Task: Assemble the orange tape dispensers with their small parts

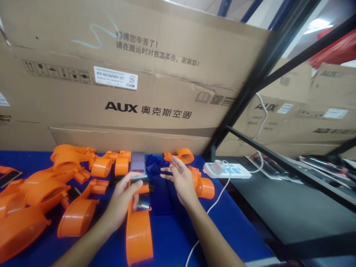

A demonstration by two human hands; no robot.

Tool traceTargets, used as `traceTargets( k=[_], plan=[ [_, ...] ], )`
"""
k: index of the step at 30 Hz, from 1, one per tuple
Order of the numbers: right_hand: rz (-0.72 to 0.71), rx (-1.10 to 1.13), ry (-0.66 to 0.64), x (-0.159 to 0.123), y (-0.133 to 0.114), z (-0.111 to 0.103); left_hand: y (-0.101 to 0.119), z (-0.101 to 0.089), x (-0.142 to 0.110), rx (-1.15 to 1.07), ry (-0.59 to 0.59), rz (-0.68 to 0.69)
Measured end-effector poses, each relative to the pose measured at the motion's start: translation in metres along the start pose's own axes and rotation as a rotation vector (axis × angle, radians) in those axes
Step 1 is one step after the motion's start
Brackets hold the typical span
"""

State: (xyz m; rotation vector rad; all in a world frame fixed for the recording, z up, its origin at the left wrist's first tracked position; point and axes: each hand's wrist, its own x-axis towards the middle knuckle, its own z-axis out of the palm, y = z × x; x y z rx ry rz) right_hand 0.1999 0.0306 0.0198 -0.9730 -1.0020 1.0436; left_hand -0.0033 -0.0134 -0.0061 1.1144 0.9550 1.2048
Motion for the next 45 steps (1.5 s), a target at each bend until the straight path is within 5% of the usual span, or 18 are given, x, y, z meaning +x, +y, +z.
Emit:
traceTargets(
  k=[5,10,13,22,33,37,45],
  plan=[
    [-0.171,-0.213,-0.116,-0.011,-0.008,0.003,0.001,0.001,-0.001,0.034,0.006,0.006],
    [-0.533,-0.58,-0.47,-0.031,-0.019,0.013,0.001,0.002,0.001,-0.024,0.027,-0.005],
    [-0.618,-0.664,-0.573,-0.039,-0.017,0.022,0.003,0.0,0.003,-0.061,0.015,0.004],
    [-0.651,-0.752,-0.238,-0.029,-0.017,0.012,0.029,-0.009,0.002,-0.35,0.089,0.113],
    [-0.68,-1.113,-0.544,-0.041,0.007,0.03,0.032,-0.007,-0.005,-0.45,0.06,0.135],
    [-0.688,-1.092,-0.609,-0.045,0.012,0.038,0.029,-0.005,-0.005,-0.405,0.069,0.134],
    [-0.666,-0.873,-0.462,-0.038,0.002,0.027,0.014,-0.005,0.002,-0.286,0.164,0.061]
  ],
)
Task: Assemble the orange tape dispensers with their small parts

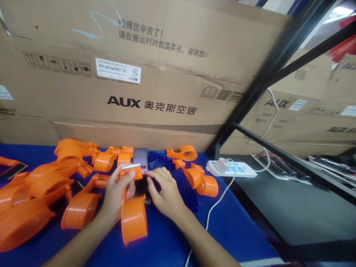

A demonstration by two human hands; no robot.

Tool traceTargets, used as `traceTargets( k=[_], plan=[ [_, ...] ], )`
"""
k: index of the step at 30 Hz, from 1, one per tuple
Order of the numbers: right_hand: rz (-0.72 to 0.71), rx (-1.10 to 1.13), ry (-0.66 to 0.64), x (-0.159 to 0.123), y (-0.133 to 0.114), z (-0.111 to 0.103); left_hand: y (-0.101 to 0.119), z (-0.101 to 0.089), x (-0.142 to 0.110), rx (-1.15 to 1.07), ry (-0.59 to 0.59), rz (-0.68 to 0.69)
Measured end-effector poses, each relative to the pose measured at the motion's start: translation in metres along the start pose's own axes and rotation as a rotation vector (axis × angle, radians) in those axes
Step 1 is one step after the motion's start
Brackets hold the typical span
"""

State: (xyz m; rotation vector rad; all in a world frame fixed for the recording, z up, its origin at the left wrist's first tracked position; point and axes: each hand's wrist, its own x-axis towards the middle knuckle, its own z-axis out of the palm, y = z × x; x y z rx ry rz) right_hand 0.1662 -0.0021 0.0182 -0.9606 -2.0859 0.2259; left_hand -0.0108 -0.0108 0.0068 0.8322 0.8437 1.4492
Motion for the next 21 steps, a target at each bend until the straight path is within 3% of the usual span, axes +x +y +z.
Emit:
traceTargets(
  k=[7,11,15,21],
  plan=[
    [0.042,0.093,0.038,0.0,-0.004,-0.009,-0.002,0.002,-0.001,0.041,-0.02,-0.038],
    [0.063,0.212,0.06,0.003,-0.01,-0.016,-0.005,0.006,-0.006,0.126,-0.131,-0.087],
    [0.127,0.29,0.033,0.007,-0.009,-0.018,-0.005,0.012,-0.011,0.228,-0.179,-0.021],
    [0.24,0.401,0.119,0.008,-0.007,-0.018,0.002,0.013,-0.009,0.203,-0.189,-0.022]
  ],
)
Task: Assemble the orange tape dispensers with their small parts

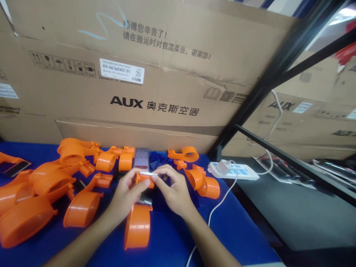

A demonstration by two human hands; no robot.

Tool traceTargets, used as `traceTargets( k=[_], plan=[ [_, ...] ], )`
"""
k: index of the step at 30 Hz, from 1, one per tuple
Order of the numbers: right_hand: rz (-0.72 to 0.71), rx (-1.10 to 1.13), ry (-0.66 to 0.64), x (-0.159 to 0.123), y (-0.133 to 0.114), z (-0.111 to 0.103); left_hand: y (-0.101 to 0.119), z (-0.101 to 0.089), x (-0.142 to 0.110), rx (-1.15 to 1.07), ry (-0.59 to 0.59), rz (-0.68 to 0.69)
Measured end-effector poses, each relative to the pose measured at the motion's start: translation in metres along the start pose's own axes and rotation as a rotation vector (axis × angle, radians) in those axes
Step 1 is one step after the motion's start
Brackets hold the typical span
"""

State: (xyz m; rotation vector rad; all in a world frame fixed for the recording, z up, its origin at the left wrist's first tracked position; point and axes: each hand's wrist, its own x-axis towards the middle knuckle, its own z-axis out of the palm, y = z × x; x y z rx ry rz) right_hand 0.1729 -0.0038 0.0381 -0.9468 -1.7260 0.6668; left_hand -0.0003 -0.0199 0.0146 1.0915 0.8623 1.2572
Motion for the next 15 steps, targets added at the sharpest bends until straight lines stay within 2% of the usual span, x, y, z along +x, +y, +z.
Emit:
traceTargets(
  k=[7,10,13,15],
  plan=[
    [0.101,0.064,0.037,0.001,0.004,-0.005,0.001,-0.012,0.006,-0.076,0.057,-0.029],
    [0.121,0.115,0.135,0.004,0.012,-0.013,0.006,-0.021,0.01,-0.179,0.042,-0.016],
    [0.089,0.101,0.264,0.006,0.016,-0.023,0.017,-0.031,0.013,-0.359,0.004,-0.041],
    [0.019,-0.005,0.233,0.006,0.013,-0.026,0.023,-0.036,0.014,-0.437,0.02,-0.071]
  ],
)
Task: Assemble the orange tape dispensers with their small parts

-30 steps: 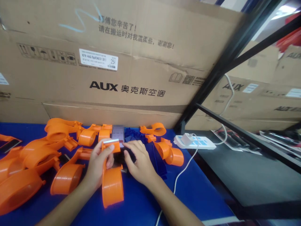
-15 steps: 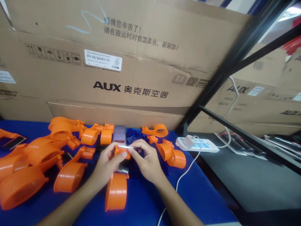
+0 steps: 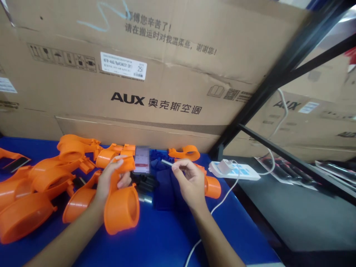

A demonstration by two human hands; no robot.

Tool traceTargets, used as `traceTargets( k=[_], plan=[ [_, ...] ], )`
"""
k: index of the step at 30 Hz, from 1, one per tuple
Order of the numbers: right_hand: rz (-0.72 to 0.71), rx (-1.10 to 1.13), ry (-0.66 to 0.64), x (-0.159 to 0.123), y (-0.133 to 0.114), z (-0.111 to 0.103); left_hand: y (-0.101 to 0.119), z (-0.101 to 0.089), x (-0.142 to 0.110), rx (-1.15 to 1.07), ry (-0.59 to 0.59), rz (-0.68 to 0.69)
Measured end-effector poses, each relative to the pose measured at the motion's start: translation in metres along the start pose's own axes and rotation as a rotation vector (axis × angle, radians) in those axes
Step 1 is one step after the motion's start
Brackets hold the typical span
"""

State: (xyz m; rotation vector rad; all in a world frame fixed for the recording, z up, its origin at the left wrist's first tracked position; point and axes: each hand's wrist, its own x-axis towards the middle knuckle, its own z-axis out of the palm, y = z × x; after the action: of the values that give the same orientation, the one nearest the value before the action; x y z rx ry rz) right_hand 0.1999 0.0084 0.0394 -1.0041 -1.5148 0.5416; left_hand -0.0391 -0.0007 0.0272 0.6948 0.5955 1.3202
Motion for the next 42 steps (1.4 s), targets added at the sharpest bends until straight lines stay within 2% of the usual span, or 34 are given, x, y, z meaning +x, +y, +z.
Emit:
traceTargets(
  k=[2,4,6,9,12,19,27,31,33,35,38,40,42],
  plan=[
    [-0.122,-0.137,-0.152,-0.003,-0.007,0.001,0.005,-0.002,0.0,-0.048,0.043,0.009],
    [-0.257,-0.282,-0.357,-0.008,-0.014,0.007,0.006,-0.003,-0.001,-0.085,0.076,0.031],
    [-0.363,-0.413,-0.531,-0.015,-0.018,0.014,0.006,-0.002,-0.003,-0.114,0.065,0.031],
    [-0.44,-0.551,-0.687,-0.023,-0.018,0.023,0.006,0.001,-0.006,-0.118,0.041,0.001],
    [-0.451,-0.618,-0.766,-0.025,-0.015,0.026,0.006,0.004,-0.007,-0.098,0.081,-0.014],
    [-0.457,-0.65,-0.809,-0.023,-0.014,0.023,0.005,0.002,-0.005,-0.054,0.095,-0.052],
    [-0.459,-0.725,-0.771,-0.028,-0.008,0.032,0.004,0.007,-0.006,-0.033,0.142,-0.024],
    [-0.432,-0.673,-0.784,-0.027,-0.009,0.031,0.003,0.004,-0.003,0.004,0.109,-0.01],
    [-0.393,-0.613,-0.75,-0.025,-0.012,0.028,0.001,0.003,-0.002,0.039,0.083,-0.033],
    [-0.321,-0.513,-0.647,-0.022,-0.015,0.024,-0.003,0.003,-0.001,0.097,0.084,-0.033],
    [-0.217,-0.228,-0.535,-0.019,-0.022,0.017,-0.013,0.008,-0.001,0.198,0.182,0.046],
    [-0.184,-0.029,-0.605,-0.019,-0.027,0.015,-0.02,0.013,-0.002,0.231,0.269,0.113],
    [-0.163,0.057,-0.707,-0.021,-0.031,0.017,-0.026,0.017,-0.002,0.224,0.327,0.182]
  ],
)
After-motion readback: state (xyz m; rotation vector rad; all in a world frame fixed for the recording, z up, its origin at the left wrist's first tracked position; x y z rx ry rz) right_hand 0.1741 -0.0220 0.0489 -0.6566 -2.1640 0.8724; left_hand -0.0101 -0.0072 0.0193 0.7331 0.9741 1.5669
